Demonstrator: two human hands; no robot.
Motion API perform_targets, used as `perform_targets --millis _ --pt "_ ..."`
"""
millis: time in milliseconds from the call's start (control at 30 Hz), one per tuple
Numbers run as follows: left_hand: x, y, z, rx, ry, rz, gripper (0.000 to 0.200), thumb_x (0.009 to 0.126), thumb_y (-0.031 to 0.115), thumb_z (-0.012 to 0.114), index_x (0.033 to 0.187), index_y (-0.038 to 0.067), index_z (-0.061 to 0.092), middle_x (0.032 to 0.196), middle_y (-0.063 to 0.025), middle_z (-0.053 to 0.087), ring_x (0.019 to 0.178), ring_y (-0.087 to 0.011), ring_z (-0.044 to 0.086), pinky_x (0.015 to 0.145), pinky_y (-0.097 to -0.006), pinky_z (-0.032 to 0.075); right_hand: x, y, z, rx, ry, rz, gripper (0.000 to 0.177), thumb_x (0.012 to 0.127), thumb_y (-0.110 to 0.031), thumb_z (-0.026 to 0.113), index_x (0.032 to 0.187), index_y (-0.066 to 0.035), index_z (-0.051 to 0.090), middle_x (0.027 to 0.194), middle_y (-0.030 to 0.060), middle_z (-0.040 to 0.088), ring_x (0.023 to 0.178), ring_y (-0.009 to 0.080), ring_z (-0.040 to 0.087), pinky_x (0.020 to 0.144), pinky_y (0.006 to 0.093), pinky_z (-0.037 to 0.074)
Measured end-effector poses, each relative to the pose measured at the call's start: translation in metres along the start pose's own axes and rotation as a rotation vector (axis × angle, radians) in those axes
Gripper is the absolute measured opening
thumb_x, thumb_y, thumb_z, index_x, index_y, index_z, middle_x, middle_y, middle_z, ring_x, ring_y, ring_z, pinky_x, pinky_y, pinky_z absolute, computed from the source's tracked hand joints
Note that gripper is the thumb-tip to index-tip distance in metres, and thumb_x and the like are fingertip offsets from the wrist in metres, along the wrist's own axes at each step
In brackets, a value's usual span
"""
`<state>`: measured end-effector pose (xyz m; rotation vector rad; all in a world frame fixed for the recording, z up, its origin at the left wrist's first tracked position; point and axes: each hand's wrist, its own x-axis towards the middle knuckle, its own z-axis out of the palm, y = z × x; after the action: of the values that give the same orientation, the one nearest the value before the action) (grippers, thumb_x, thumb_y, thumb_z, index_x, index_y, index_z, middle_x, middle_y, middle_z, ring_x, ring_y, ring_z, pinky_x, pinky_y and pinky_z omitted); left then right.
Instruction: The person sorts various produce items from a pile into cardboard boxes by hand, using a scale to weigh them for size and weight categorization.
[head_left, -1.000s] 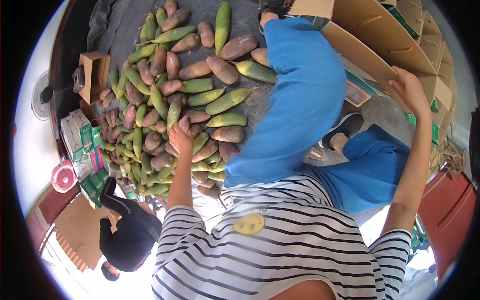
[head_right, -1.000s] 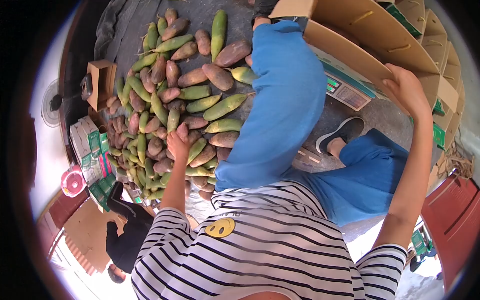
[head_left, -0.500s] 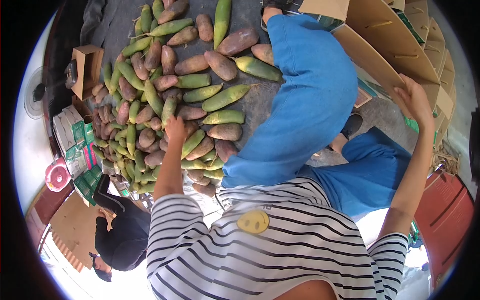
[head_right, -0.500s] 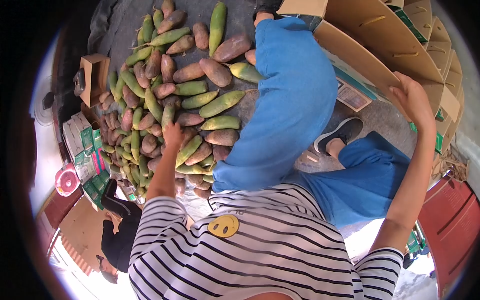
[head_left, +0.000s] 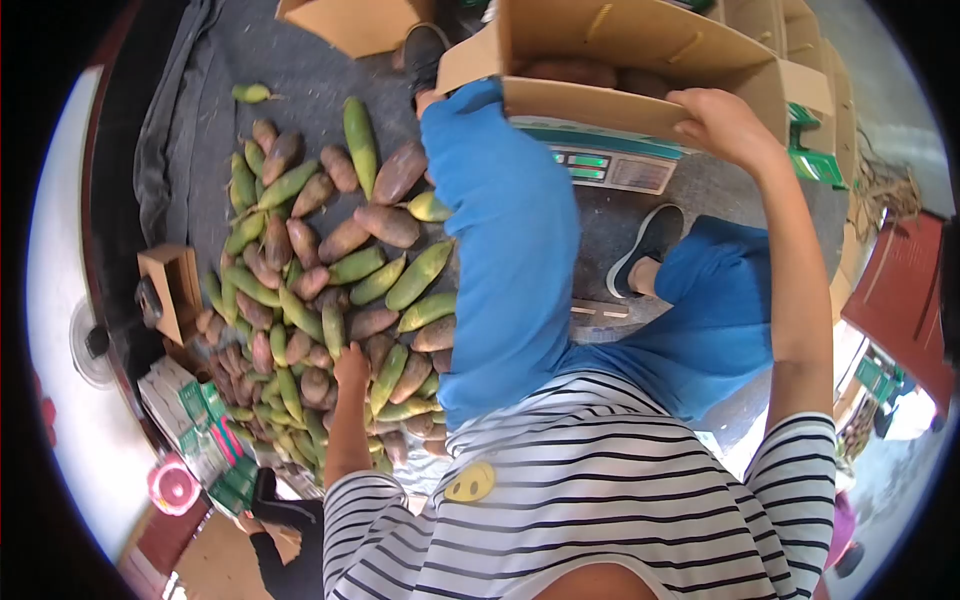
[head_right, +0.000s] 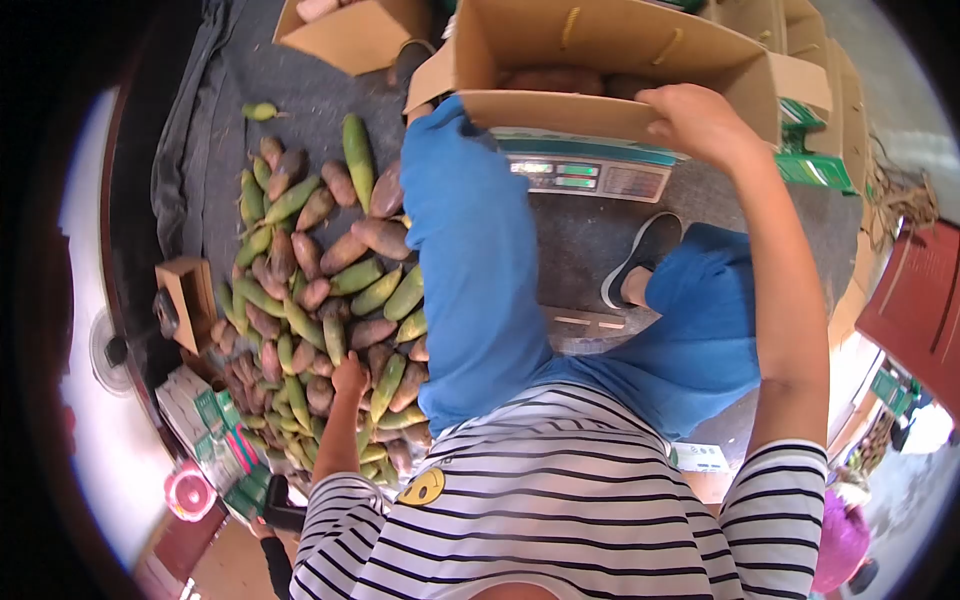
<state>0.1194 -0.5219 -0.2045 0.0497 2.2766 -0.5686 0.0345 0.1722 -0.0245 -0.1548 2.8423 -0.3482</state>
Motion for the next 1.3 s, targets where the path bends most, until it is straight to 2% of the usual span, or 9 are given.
perform_targets --millis 233,567,733,900,933,967,1033,1133,1300 --pt "-0.029 0.013 0.016 0.055 -0.100 -0.068 0.049 0.074 0.025 0.069 0.114 0.009 0.044 0.115 -0.0166 0.045 0.101 -0.0350 0.056 0.083 -0.0421 0.051 -0.003 0.001 0.004 0.003 0.022 -0.017 0.025 0.076 -0.013 0.064 0.098 -0.003 0.057 0.091 0.0168 0.062 0.090 0.0361 0.057 0.076 0.0442 0.046" --pt "0.022 -0.015 0.062 -1.287 -0.219 -1.154 0.088 0.066 0.023 0.077 0.129 0.003 0.019 0.122 -0.0230 0.041 0.097 -0.0381 0.055 0.071 -0.0545 0.052 -0.003 -0.007 -0.003 -0.010 -0.073 0.072 0.028 0.078 -0.014 0.062 0.103 -0.004 0.057 0.095 0.0145 0.062 0.094 0.0322 0.058 0.080 0.0429 0.046" --pt "0.033 -0.032 0.099 -1.393 -0.204 -1.166 0.083 0.062 0.021 0.067 0.130 0.005 0.022 0.118 -0.0193 0.044 0.094 -0.0378 0.050 0.065 -0.0530 0.047 -0.005 -0.004 -0.002 0.020 -0.037 0.052 0.030 0.076 -0.014 0.063 0.104 -0.004 0.056 0.095 0.0146 0.062 0.094 0.0320 0.058 0.080 0.0425 0.046" --pt "0.010 -0.061 0.114 -1.911 -0.341 -0.922 0.045 0.068 0.027 0.061 0.108 0.011 0.049 0.097 -0.0101 0.053 0.068 -0.0249 0.051 0.055 -0.0466 0.046 -0.007 -0.006 -0.001 0.040 -0.025 0.071 0.029 0.076 -0.013 0.063 0.103 -0.004 0.056 0.092 0.0145 0.063 0.093 0.0315 0.059 0.080 0.0422 0.047" --pt "0.001 -0.075 0.116 -2.159 -0.680 -0.438 0.022 0.073 0.029 0.056 0.089 0.014 0.056 0.070 -0.0042 0.054 0.047 -0.0229 0.043 0.051 -0.0415 0.046 -0.007 -0.008 -0.002 0.029 -0.023 0.079 0.029 0.076 -0.012 0.063 0.103 -0.004 0.056 0.091 0.0144 0.063 0.093 0.0315 0.059 0.079 0.0422 0.047" --pt "-0.009 -0.067 0.108 -2.280 -0.698 -0.080 0.015 0.077 0.030 0.055 0.081 0.016 0.057 0.054 0.0004 0.048 0.038 -0.0235 0.038 0.046 -0.0367 0.045 -0.007 -0.008 -0.002 0.024 -0.036 0.082 0.027 0.076 -0.012 0.063 0.101 -0.004 0.056 0.090 0.0144 0.062 0.092 0.0321 0.059 0.078 0.0425 0.047" --pt "-0.034 -0.032 0.066 -2.224 -0.385 -0.456 0.019 0.077 0.031 0.057 0.086 0.015 0.058 0.061 -0.0020 0.053 0.042 -0.0232 0.044 0.045 -0.0350 0.044 -0.006 -0.007 0.000 0.016 -0.060 0.086 0.024 0.076 -0.011 0.063 0.097 -0.003 0.054 0.090 0.0142 0.061 0.089 0.0332 0.059 0.076 0.0433 0.047" --pt "-0.052 0.019 -0.010 -2.380 -0.385 -0.069 0.039 0.076 0.032 0.062 0.108 0.011 0.057 0.075 -0.0059 0.059 0.053 -0.0219 0.053 0.052 -0.0335 0.049 -0.007 -0.009 0.001 -0.018 -0.045 0.105 0.026 0.076 -0.012 0.064 0.098 -0.004 0.054 0.088 0.0134 0.062 0.089 0.0324 0.060 0.076 0.0426 0.047" --pt "-0.071 0.104 -0.231 -1.890 0.166 0.512 0.079 0.067 0.041 0.077 0.127 0.006 0.041 0.111 -0.0073 0.054 0.089 -0.0211 0.058 0.071 -0.0351 0.049 -0.007 -0.011 0.004 -0.046 -0.043 0.130 0.030 0.076 -0.014 0.067 0.100 -0.003 0.052 0.089 0.0145 0.063 0.089 0.0322 0.061 0.074 0.0427 0.049"
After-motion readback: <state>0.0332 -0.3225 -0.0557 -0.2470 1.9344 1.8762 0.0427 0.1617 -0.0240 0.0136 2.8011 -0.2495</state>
